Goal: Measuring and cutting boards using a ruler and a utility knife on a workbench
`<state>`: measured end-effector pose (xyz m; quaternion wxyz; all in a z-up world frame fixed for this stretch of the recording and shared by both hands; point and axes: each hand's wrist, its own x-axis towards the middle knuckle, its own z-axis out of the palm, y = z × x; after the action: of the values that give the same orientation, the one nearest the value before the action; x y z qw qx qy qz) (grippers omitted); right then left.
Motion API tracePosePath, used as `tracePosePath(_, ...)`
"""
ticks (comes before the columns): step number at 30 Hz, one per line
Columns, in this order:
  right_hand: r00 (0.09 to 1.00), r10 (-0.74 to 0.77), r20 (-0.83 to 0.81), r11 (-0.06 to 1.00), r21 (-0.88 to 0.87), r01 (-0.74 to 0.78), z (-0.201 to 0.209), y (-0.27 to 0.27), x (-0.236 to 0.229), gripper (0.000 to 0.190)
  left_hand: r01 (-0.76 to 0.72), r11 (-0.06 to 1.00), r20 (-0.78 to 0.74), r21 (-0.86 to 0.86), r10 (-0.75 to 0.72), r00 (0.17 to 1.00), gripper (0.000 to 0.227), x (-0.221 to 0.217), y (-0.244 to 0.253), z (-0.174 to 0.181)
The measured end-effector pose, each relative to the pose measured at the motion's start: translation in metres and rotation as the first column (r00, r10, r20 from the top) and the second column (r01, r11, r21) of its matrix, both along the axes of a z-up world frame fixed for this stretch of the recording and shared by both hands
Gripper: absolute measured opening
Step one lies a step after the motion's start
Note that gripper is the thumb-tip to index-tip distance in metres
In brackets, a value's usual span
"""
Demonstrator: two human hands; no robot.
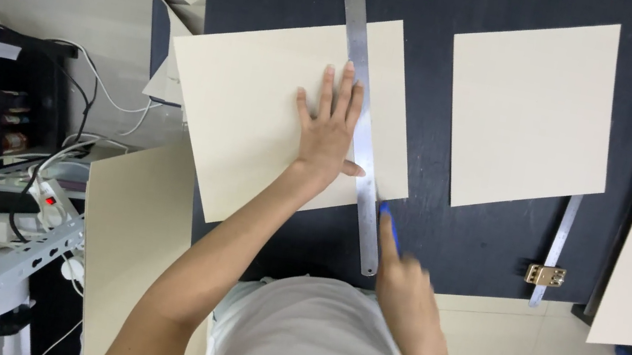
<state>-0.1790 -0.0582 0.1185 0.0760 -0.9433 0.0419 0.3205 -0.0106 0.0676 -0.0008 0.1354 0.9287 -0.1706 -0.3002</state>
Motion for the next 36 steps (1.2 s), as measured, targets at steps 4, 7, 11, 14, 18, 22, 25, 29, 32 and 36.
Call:
tracePosePath(4,0.965,-0.140,-0.222,0.986,0.061,0.157,-0.037,-0.056,-0.052,0.066,0.050,0.964,0.275,0.261,-0.124,0.953,0.153,-0.006,-0.002,-0.025)
tracePosePath(7,0.984,-0.179,0.016,0.970,0.169,0.174,0.045,-0.020,0.057,0.054,-0.001,1.000,-0.021,-0.007,0.001,1.000,0.140,0.002,0.003,0.005)
tracePosePath(11,0.901,-0.300,0.313,0.911,0.375,0.173,-0.005,0.012,0.146,0.058,0.014,1.000,-0.013,0.016,-0.014,1.000,0.140,0.001,0.002,0.003)
tracePosePath(14,0.874,-0.244,0.420,0.935,0.342,0.097,-0.057,0.013,0.178,0.054,0.020,0.999,-0.002,0.044,-0.020,1.000,0.143,0.004,0.001,-0.002)
tracePosePath(18,0.907,-0.179,0.381,0.956,0.285,0.069,-0.056,0.021,0.188,0.053,0.034,0.998,-0.014,0.050,-0.033,0.999,0.144,0.004,0.001,-0.006)
tracePosePath(22,0.939,-0.069,0.338,0.991,0.132,0.026,-0.034,0.020,0.182,0.053,0.038,0.997,0.008,0.060,-0.038,0.999,0.146,-0.001,-0.002,-0.013)
tracePosePath(25,0.955,-0.058,0.290,0.989,0.145,0.017,-0.003,0.025,0.150,0.054,0.034,0.997,0.009,0.073,-0.035,0.999,0.143,0.002,0.000,-0.002)
tracePosePath(29,0.987,-0.130,0.098,0.983,0.140,0.115,0.020,0.011,0.046,0.057,-0.009,1.000,-0.010,0.018,0.009,1.000,0.141,0.001,0.001,0.007)
tracePosePath(32,0.999,-0.037,0.014,0.997,0.072,0.036,-0.002,-0.029,-0.030,0.063,-0.011,1.000,0.015,0.020,0.011,1.000,0.140,0.000,0.001,0.005)
tracePosePath(36,0.998,-0.067,-0.014,0.996,0.063,0.067,0.022,-0.043,0.019,0.057,-0.009,0.999,0.017,0.032,0.008,1.000,0.142,-0.001,-0.001,0.002)
